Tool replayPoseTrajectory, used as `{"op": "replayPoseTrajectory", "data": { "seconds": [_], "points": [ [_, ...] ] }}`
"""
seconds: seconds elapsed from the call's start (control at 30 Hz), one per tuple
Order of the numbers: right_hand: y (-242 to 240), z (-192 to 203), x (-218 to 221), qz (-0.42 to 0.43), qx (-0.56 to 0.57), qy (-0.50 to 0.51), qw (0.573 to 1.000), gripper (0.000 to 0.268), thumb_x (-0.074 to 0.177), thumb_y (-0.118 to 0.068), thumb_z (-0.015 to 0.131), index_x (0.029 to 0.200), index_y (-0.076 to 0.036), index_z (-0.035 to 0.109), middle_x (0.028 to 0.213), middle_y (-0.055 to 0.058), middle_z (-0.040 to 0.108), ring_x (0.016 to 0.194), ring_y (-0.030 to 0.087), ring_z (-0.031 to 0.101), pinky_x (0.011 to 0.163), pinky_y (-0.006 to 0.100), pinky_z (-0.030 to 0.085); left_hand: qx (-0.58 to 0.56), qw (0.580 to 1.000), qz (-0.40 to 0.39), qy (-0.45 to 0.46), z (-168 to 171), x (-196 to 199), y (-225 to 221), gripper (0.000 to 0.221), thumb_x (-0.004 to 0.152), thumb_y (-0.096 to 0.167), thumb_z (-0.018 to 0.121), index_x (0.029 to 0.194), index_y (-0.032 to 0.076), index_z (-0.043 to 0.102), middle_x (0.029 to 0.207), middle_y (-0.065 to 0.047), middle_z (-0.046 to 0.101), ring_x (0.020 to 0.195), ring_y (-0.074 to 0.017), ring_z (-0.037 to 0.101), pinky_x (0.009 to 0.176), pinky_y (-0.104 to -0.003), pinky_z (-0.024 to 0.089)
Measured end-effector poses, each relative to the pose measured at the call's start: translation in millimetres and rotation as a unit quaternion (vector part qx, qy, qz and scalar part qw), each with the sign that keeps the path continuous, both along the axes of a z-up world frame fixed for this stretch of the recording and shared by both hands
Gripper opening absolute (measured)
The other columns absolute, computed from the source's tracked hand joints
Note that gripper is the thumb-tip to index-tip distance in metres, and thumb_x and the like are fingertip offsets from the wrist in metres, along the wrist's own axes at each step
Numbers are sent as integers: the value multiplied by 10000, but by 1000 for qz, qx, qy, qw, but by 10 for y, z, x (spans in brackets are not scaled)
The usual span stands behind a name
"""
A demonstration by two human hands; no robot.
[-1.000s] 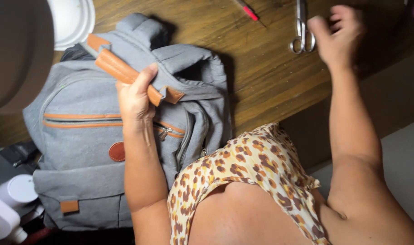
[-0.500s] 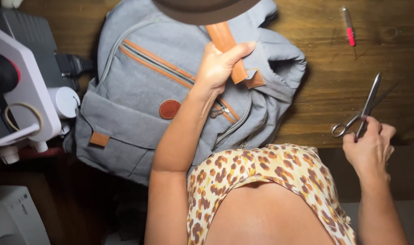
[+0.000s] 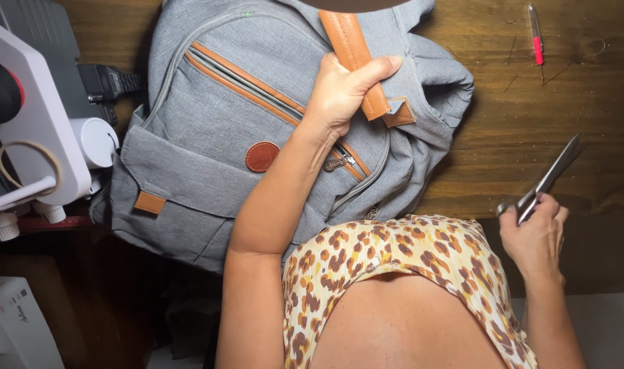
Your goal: Removing a faux-leather handle from a grey backpack using scissors and a seam ripper.
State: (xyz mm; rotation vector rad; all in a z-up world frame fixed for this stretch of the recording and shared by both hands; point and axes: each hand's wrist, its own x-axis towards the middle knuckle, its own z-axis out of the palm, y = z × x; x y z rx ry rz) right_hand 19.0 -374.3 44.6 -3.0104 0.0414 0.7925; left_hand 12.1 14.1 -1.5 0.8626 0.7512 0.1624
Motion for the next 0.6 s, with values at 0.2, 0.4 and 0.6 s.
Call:
{"op": "replayPoseTrajectory", "data": {
  "seconds": [0.2,0.4,0.6],
  "points": [
    [-476,-32,63,55,178,-128,974,560,894,-123,953,1304,109,649,1076,217,719,859,266,708,713,374,571,2,1000,-1,-13,-43,2,-6,199,671,191,863,713,87,699,714,13,678,658,-98,632,600,-283,550],
    [742,485,572,437,230,-214,843,435,911,-307,1038,1131,-19,798,874,74,679,751,249,597,793,407,519,8,1000,0,-10,-86,11,-25,240,650,185,868,662,110,640,665,31,618,617,-81,588,554,-271,514],
    [1108,470,1113,594,76,-302,742,272,1065,-498,923,1109,-268,785,954,-91,725,743,169,599,735,281,489,-7,1000,-1,0,10,-7,15,358,643,179,861,584,168,508,595,61,514,557,-58,501,509,-254,426]
  ]
}}
